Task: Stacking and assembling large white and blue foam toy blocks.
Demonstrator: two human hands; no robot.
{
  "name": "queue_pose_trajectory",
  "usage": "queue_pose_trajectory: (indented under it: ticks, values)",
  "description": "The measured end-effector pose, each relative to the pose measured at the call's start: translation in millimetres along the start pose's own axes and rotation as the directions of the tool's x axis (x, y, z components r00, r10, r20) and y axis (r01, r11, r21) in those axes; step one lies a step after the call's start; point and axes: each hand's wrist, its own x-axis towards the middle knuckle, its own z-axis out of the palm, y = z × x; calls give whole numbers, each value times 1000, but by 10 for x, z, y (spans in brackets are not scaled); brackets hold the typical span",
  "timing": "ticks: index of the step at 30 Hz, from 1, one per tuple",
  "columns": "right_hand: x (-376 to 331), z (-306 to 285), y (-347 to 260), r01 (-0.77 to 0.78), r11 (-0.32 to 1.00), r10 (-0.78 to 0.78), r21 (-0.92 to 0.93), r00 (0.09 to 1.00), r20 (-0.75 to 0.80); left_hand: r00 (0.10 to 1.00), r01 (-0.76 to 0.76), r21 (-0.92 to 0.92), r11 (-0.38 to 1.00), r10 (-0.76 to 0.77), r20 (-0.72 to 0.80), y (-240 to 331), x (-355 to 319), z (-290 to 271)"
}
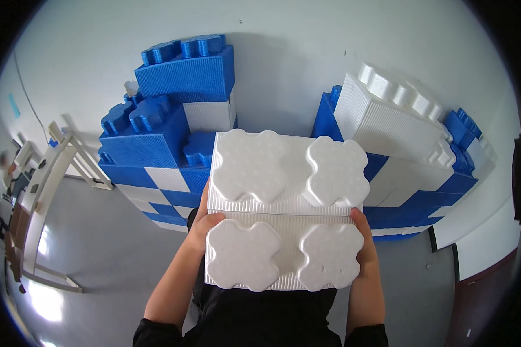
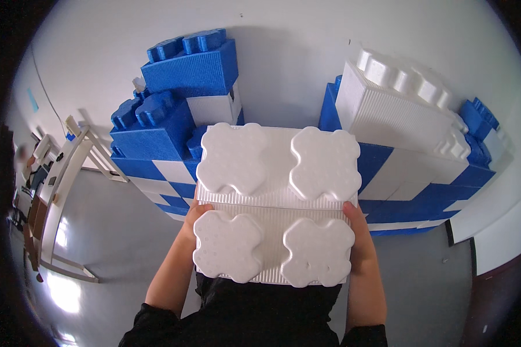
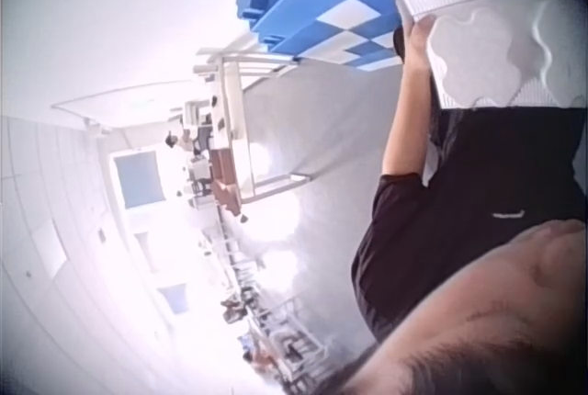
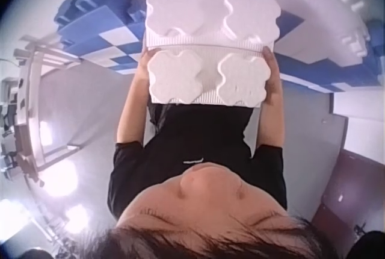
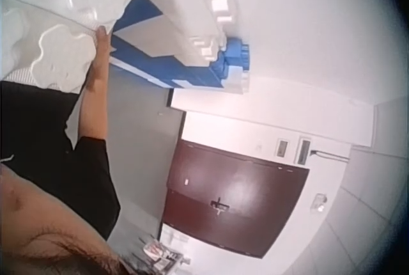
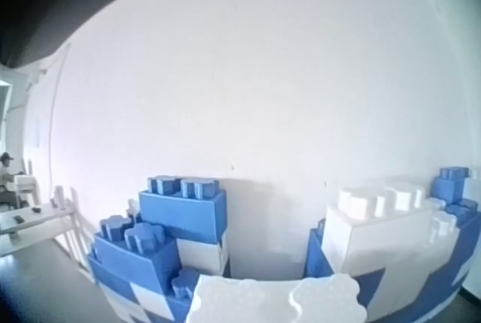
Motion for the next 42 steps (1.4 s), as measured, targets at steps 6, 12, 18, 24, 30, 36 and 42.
queue_pose_trajectory:
  ticks: [6, 12, 18, 24, 30, 36, 42]
  values:
    - [131, -275, 103, 64, 996, -59, -69, 996, 71, 1000, -13, 19, 1000, 13, 3, -20, 66, -41]
    - [226, -464, 216, 174, 974, -160, -143, 982, 100, 991, -101, 185, 978, 116, -71, -64, 132, -153]
    - [64, -51, 91, 39, 999, -36, 38, 997, -63, 1000, 16, 59, 998, -17, 13, -82, 133, -152]
    - [125, -126, 112, 27, 999, -30, 40, 997, 77, 1000, -5, 92, 996, 4, 9, -144, 194, -239]
    - [246, -295, 222, 105, 994, -106, 20, 991, 77, 972, -222, 317, 922, 235, -2, -87, 279, -200]
    - [296, -357, 290, 190, 981, -190, 31, 982, 3, 962, -238, 325, 915, 269, -54, -81, 231, -189]
    - [396, -652, 298, 246, 948, -243, -201, 969, 42, 985, -32, 31, 999, 37, -166, -20, 97, -27]
